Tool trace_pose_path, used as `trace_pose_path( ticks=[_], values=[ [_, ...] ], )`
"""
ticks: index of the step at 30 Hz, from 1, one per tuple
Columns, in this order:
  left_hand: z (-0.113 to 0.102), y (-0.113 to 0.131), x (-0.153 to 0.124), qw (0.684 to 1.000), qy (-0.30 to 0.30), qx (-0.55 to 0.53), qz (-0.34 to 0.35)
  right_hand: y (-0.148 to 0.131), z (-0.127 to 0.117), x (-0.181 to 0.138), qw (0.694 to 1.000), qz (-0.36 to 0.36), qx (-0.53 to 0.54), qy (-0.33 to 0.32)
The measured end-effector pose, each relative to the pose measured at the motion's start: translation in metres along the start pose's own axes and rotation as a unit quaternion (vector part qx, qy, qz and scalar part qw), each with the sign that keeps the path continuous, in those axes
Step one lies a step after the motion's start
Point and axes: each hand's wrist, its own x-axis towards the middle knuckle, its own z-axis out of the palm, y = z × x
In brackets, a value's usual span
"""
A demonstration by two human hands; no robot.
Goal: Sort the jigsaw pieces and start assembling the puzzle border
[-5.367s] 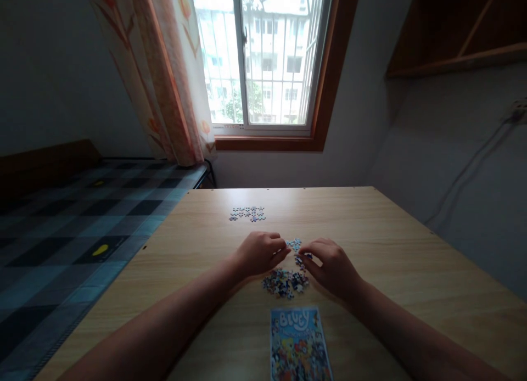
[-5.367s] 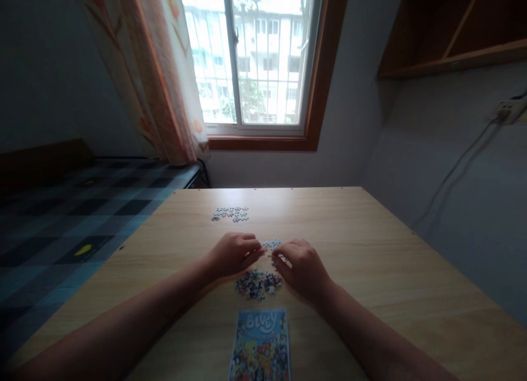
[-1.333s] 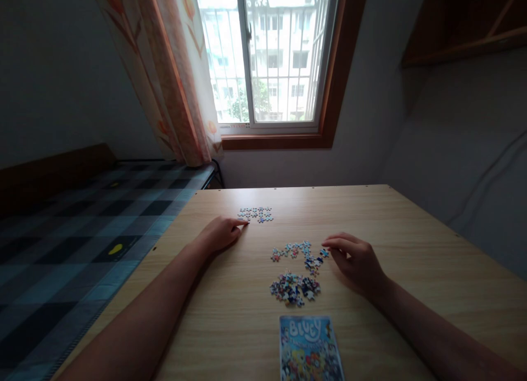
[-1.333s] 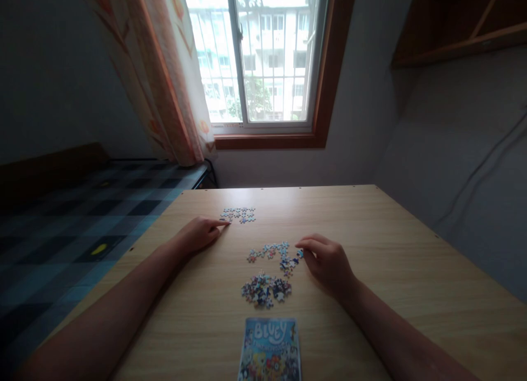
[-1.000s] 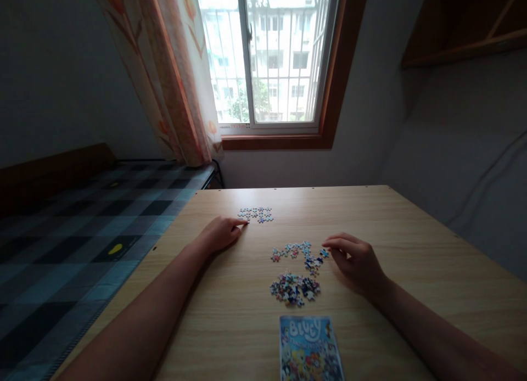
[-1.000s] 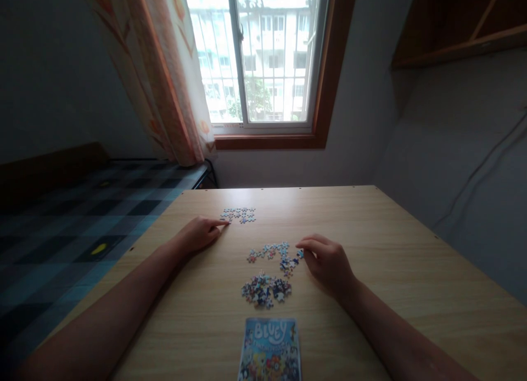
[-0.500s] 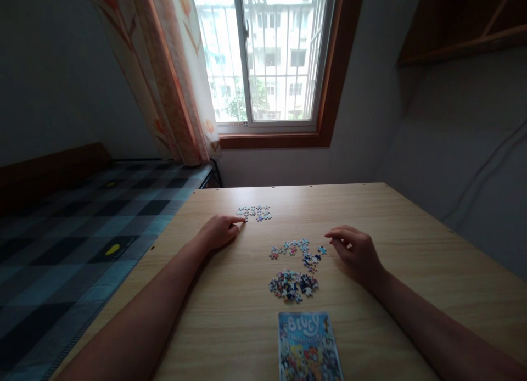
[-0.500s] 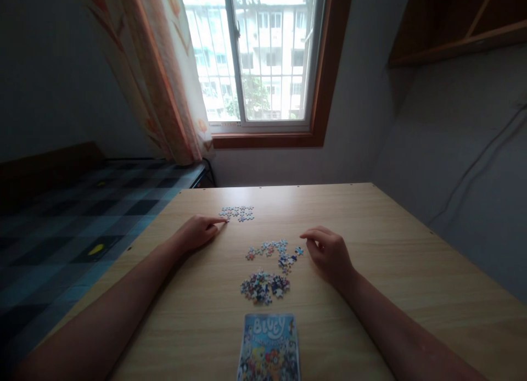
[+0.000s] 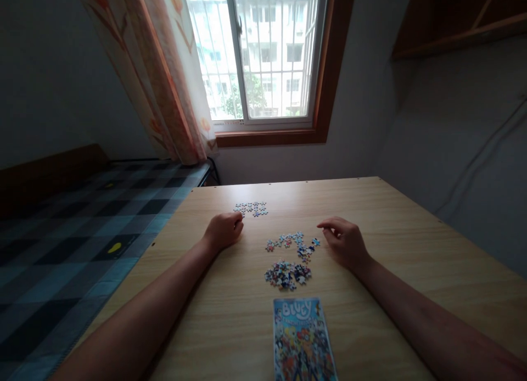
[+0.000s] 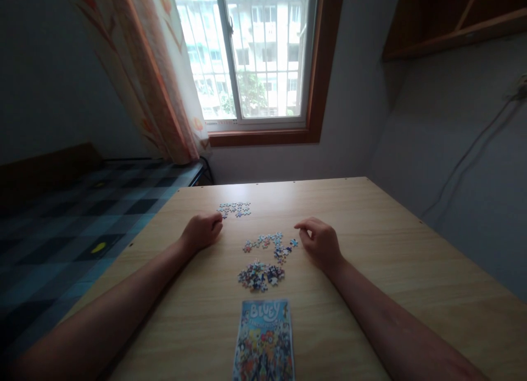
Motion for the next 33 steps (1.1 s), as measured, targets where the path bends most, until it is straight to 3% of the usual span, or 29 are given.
trace_pose_path(
  ticks=[7, 13, 20, 25, 30, 33],
  values=[
    [0.000, 0.006, 0.002, 0.994, -0.025, 0.099, -0.042, -0.005, 0.003, 0.003, 0.998, -0.053, -0.027, 0.006],
    [0.003, 0.027, 0.005, 0.989, -0.012, 0.082, -0.120, -0.002, 0.004, 0.009, 0.996, -0.058, -0.048, 0.048],
    [-0.001, 0.046, -0.005, 0.995, -0.002, -0.096, 0.002, -0.004, 0.000, 0.008, 0.996, -0.077, -0.053, 0.005],
    [-0.004, 0.037, -0.001, 0.987, 0.011, -0.158, 0.007, 0.000, -0.001, 0.008, 0.995, -0.064, -0.062, -0.049],
    [-0.005, 0.037, 0.001, 0.987, 0.001, -0.156, 0.022, -0.003, -0.007, 0.005, 0.986, -0.078, -0.038, -0.140],
    [-0.005, 0.037, 0.000, 0.987, -0.001, -0.159, 0.034, -0.008, -0.012, 0.004, 0.983, -0.084, -0.033, -0.161]
  ],
)
